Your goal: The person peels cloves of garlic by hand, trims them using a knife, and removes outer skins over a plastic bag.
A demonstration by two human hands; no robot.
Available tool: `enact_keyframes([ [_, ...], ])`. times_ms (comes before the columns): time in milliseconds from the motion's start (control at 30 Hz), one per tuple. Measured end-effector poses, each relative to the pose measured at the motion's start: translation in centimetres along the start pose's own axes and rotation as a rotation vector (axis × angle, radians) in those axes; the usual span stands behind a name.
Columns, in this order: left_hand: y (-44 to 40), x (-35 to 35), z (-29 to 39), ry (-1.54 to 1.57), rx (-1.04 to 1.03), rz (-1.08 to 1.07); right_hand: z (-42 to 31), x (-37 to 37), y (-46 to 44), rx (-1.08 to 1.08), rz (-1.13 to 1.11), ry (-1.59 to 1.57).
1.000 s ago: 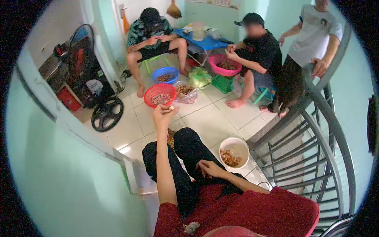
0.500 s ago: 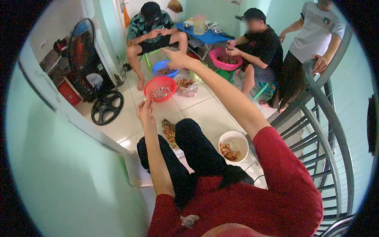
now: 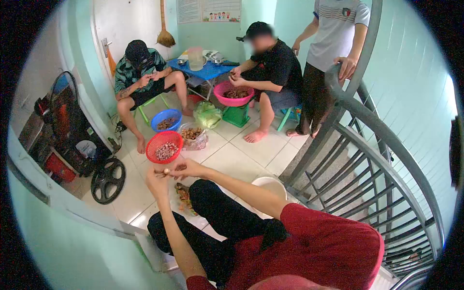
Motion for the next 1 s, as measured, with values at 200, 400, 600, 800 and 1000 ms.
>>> enact_keyframes([
  [200,0.3,-0.9,-1.0,-0.321,-0.146,-0.184,4.6,0.2,0.8,-0.230,-0.158,-0.094],
  [400,2.6,-1.6,-6.3,-0.394,-0.028,-0.413,5.3,1.4,1.7,-0.152,-0.374,-0.061],
  [600,1.7,-1.6,-4.4,-0.470,0.154,-0.547,6.9,0.7,1.4,-0.095,-0.383,-0.030],
  [800,1.2,-2.8,-5.1,-0.500,0.033,-0.586,10.4,2.2,1.5,0.053,-0.332,-0.028],
  [1000,-1.6,-4.2,-6.4,-0.072,0.391,-0.863,11.7,2.2,2.9,0.005,-0.073,0.001],
])
Point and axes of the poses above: each hand's wrist, its own y-axis away from the middle knuckle, its own x-axis out of the back of the hand, z = x × y, the point moved 1 cm from there along -y, towards the middle knuckle, and after that the axes turned 3 degrees about y, right-handed, at the moved point
